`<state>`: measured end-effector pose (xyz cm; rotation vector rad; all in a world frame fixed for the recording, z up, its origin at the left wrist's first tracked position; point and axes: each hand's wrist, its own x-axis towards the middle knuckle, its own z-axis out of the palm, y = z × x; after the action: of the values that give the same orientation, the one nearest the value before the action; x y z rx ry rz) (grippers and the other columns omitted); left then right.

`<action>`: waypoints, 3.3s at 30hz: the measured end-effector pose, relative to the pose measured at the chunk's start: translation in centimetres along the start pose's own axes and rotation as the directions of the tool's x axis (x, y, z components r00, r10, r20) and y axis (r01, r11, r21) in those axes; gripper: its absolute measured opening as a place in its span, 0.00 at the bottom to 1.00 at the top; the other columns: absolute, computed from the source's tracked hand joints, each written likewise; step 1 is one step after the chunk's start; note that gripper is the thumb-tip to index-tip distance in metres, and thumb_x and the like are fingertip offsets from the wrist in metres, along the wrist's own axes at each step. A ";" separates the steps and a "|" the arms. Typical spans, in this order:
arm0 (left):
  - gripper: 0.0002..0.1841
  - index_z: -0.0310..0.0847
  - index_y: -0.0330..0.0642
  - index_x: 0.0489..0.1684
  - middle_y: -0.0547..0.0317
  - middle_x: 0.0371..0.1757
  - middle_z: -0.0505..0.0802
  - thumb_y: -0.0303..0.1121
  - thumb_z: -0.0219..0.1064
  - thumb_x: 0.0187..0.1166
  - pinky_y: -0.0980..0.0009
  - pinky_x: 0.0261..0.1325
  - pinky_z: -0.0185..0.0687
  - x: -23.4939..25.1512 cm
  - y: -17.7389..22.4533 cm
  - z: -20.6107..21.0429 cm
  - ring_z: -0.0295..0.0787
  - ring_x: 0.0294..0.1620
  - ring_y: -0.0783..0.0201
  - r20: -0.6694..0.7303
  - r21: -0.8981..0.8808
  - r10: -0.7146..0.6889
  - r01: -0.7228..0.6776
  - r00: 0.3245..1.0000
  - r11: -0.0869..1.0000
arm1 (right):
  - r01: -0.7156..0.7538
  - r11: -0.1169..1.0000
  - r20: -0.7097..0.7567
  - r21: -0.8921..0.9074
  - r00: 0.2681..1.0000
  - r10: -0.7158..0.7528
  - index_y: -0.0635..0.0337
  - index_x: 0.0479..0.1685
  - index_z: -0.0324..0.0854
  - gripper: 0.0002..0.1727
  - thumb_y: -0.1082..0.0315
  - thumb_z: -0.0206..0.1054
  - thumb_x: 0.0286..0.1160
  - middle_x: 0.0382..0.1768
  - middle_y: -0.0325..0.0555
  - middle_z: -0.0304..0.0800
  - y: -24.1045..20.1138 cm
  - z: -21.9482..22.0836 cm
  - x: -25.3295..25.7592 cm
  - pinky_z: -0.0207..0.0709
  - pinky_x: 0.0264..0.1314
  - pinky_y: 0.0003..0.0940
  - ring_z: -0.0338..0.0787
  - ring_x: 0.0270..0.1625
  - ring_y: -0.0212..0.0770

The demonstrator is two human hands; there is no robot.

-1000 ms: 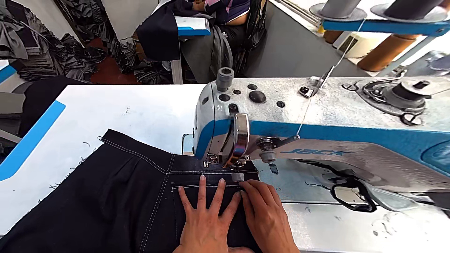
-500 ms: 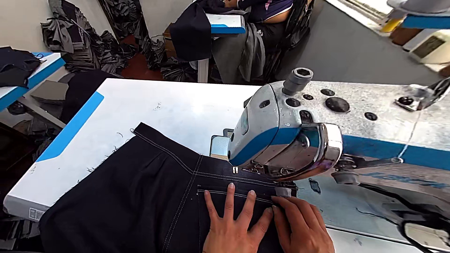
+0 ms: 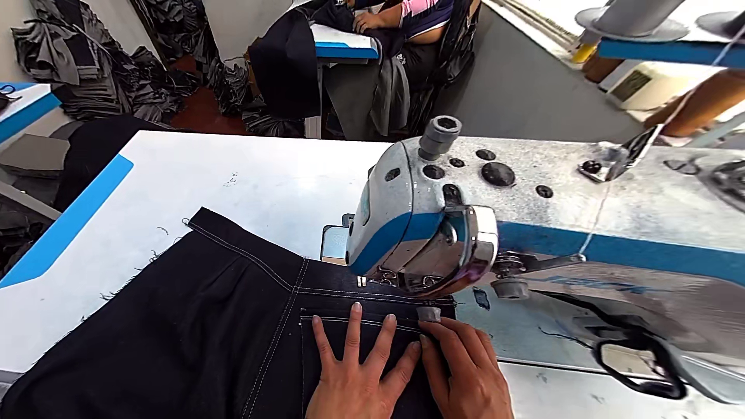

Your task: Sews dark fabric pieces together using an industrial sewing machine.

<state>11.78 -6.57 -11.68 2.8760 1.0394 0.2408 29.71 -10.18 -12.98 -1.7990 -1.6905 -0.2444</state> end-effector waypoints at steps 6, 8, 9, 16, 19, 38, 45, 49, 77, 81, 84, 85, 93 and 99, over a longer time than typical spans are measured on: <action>0.60 0.60 0.71 0.92 0.53 0.93 0.65 0.92 0.41 0.52 0.06 0.65 0.40 0.0 -0.1 0.1 0.50 0.89 0.21 -0.009 0.006 -0.002 0.002 1.000 1.000 | 0.017 0.999 -0.029 0.045 0.999 -0.016 0.59 0.47 0.93 0.15 0.65 0.59 0.81 0.48 0.50 0.94 0.2 0.2 -0.2 0.80 0.63 0.32 0.91 0.56 0.46; 0.60 0.59 0.70 0.92 0.54 0.93 0.65 0.92 0.41 0.52 0.06 0.65 0.40 -0.1 0.0 0.1 0.49 0.90 0.21 -0.009 0.012 -0.007 0.007 1.000 1.000 | 0.032 0.999 -0.009 0.035 0.999 -0.031 0.60 0.51 0.93 0.16 0.67 0.58 0.82 0.51 0.51 0.95 0.2 0.0 -0.5 0.81 0.67 0.32 0.91 0.59 0.47; 0.61 0.59 0.69 0.92 0.53 0.93 0.65 0.92 0.41 0.52 0.06 0.65 0.40 0.0 0.0 0.1 0.49 0.90 0.21 -0.010 0.012 -0.009 0.009 1.000 1.000 | 0.039 0.999 0.008 0.034 0.999 -0.040 0.60 0.53 0.92 0.16 0.67 0.58 0.82 0.53 0.52 0.95 0.3 -0.2 -0.7 0.80 0.69 0.32 0.91 0.62 0.48; 0.61 0.57 0.69 0.93 0.51 0.93 0.64 0.92 0.42 0.52 0.06 0.65 0.40 -0.1 -0.7 0.1 0.50 0.89 0.21 -0.003 0.021 0.002 -0.002 1.000 1.000 | 0.054 0.998 0.013 0.035 0.998 -0.054 0.59 0.59 0.91 0.19 0.68 0.55 0.83 0.56 0.52 0.94 0.1 0.3 -1.0 0.78 0.73 0.33 0.89 0.65 0.49; 0.59 0.55 0.69 0.94 0.52 0.94 0.63 0.91 0.39 0.55 0.06 0.67 0.37 -0.3 -2.6 -0.4 0.47 0.90 0.21 0.006 0.001 -0.003 0.003 1.000 1.000 | 0.083 0.996 0.021 0.028 0.996 -0.084 0.59 0.60 0.91 0.20 0.68 0.54 0.83 0.58 0.51 0.93 -0.7 1.4 -0.5 0.80 0.72 0.35 0.90 0.65 0.50; 0.63 0.51 0.62 0.96 0.55 0.97 0.53 0.92 0.35 0.56 0.08 0.72 0.26 0.3 -7.9 -1.5 0.32 0.94 0.26 0.043 0.027 -0.114 0.113 0.993 0.993 | 0.238 0.968 0.156 -0.077 0.962 -0.224 0.53 0.70 0.87 0.24 0.68 0.50 0.82 0.71 0.49 0.87 -3.1 4.2 2.7 0.77 0.76 0.46 0.85 0.76 0.50; 0.62 0.53 0.62 0.95 0.53 0.96 0.57 0.91 0.35 0.56 0.08 0.71 0.30 -0.3 -7.6 -1.3 0.35 0.93 0.25 0.010 0.036 -0.082 0.082 0.997 0.996 | 0.211 0.976 0.144 -0.049 0.969 -0.202 0.52 0.71 0.86 0.24 0.66 0.49 0.84 0.71 0.50 0.88 -3.2 3.8 1.8 0.76 0.78 0.46 0.85 0.75 0.51; 0.62 0.54 0.61 0.95 0.53 0.96 0.57 0.91 0.35 0.57 0.08 0.71 0.29 0.0 -7.8 -1.1 0.35 0.93 0.25 -0.014 0.040 -0.073 0.073 0.997 0.997 | 0.204 0.977 0.144 -0.059 0.970 -0.194 0.53 0.70 0.87 0.24 0.66 0.49 0.84 0.70 0.50 0.88 -3.3 3.9 2.0 0.76 0.77 0.46 0.85 0.75 0.51; 0.63 0.51 0.60 0.96 0.53 0.97 0.54 0.91 0.39 0.57 0.09 0.72 0.27 0.0 -7.9 -1.6 0.32 0.95 0.28 0.042 -0.001 -0.072 0.072 0.996 0.997 | 0.220 0.972 0.142 -0.083 0.968 -0.207 0.54 0.69 0.87 0.24 0.67 0.50 0.83 0.68 0.51 0.90 -3.5 3.8 2.1 0.78 0.75 0.46 0.86 0.73 0.53; 0.63 0.51 0.61 0.96 0.53 0.97 0.53 0.91 0.37 0.57 0.09 0.72 0.26 0.2 -8.0 -1.7 0.31 0.95 0.28 0.049 0.012 -0.073 0.073 0.996 0.997 | 0.219 0.971 0.136 -0.096 0.969 -0.205 0.53 0.70 0.87 0.24 0.68 0.50 0.83 0.70 0.50 0.89 -3.5 3.8 2.2 0.78 0.75 0.45 0.86 0.74 0.52; 0.63 0.51 0.61 0.96 0.53 0.97 0.52 0.91 0.37 0.56 0.09 0.72 0.25 0.1 -8.1 -1.8 0.31 0.95 0.28 0.053 0.016 -0.067 0.067 0.996 0.998 | 0.222 0.969 0.124 -0.104 0.970 -0.209 0.54 0.68 0.88 0.24 0.69 0.50 0.82 0.70 0.50 0.89 -3.6 3.8 2.1 0.78 0.74 0.45 0.87 0.73 0.52; 0.63 0.51 0.61 0.96 0.53 0.97 0.53 0.91 0.37 0.56 0.09 0.72 0.25 0.1 -8.1 -1.7 0.32 0.95 0.28 0.047 0.021 -0.066 0.065 0.997 0.998 | 0.222 0.970 0.124 -0.102 0.970 -0.209 0.53 0.68 0.88 0.24 0.69 0.50 0.82 0.70 0.50 0.89 -3.6 3.8 2.1 0.78 0.75 0.45 0.86 0.74 0.52; 0.62 0.53 0.61 0.95 0.53 0.96 0.55 0.91 0.37 0.57 0.08 0.71 0.26 0.9 -8.4 -1.7 0.34 0.94 0.26 0.037 0.031 -0.075 0.073 0.997 0.997 | 0.232 0.968 0.106 -0.097 0.969 -0.221 0.53 0.67 0.89 0.23 0.70 0.52 0.81 0.68 0.51 0.90 -3.5 3.9 2.3 0.78 0.76 0.46 0.87 0.73 0.52; 0.61 0.58 0.61 0.93 0.49 0.94 0.61 0.90 0.43 0.57 0.09 0.71 0.29 3.1 -9.4 -2.0 0.37 0.94 0.26 0.032 0.036 -0.093 0.092 0.995 0.995 | 0.273 0.961 0.102 -0.039 0.958 -0.268 0.57 0.61 0.91 0.22 0.75 0.52 0.78 0.64 0.48 0.93 -4.1 3.2 1.5 0.81 0.73 0.40 0.90 0.71 0.50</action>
<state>7.91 2.69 -10.43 2.8421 1.1781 0.1701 25.08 -7.34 -13.31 -1.6347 -2.0175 -0.3269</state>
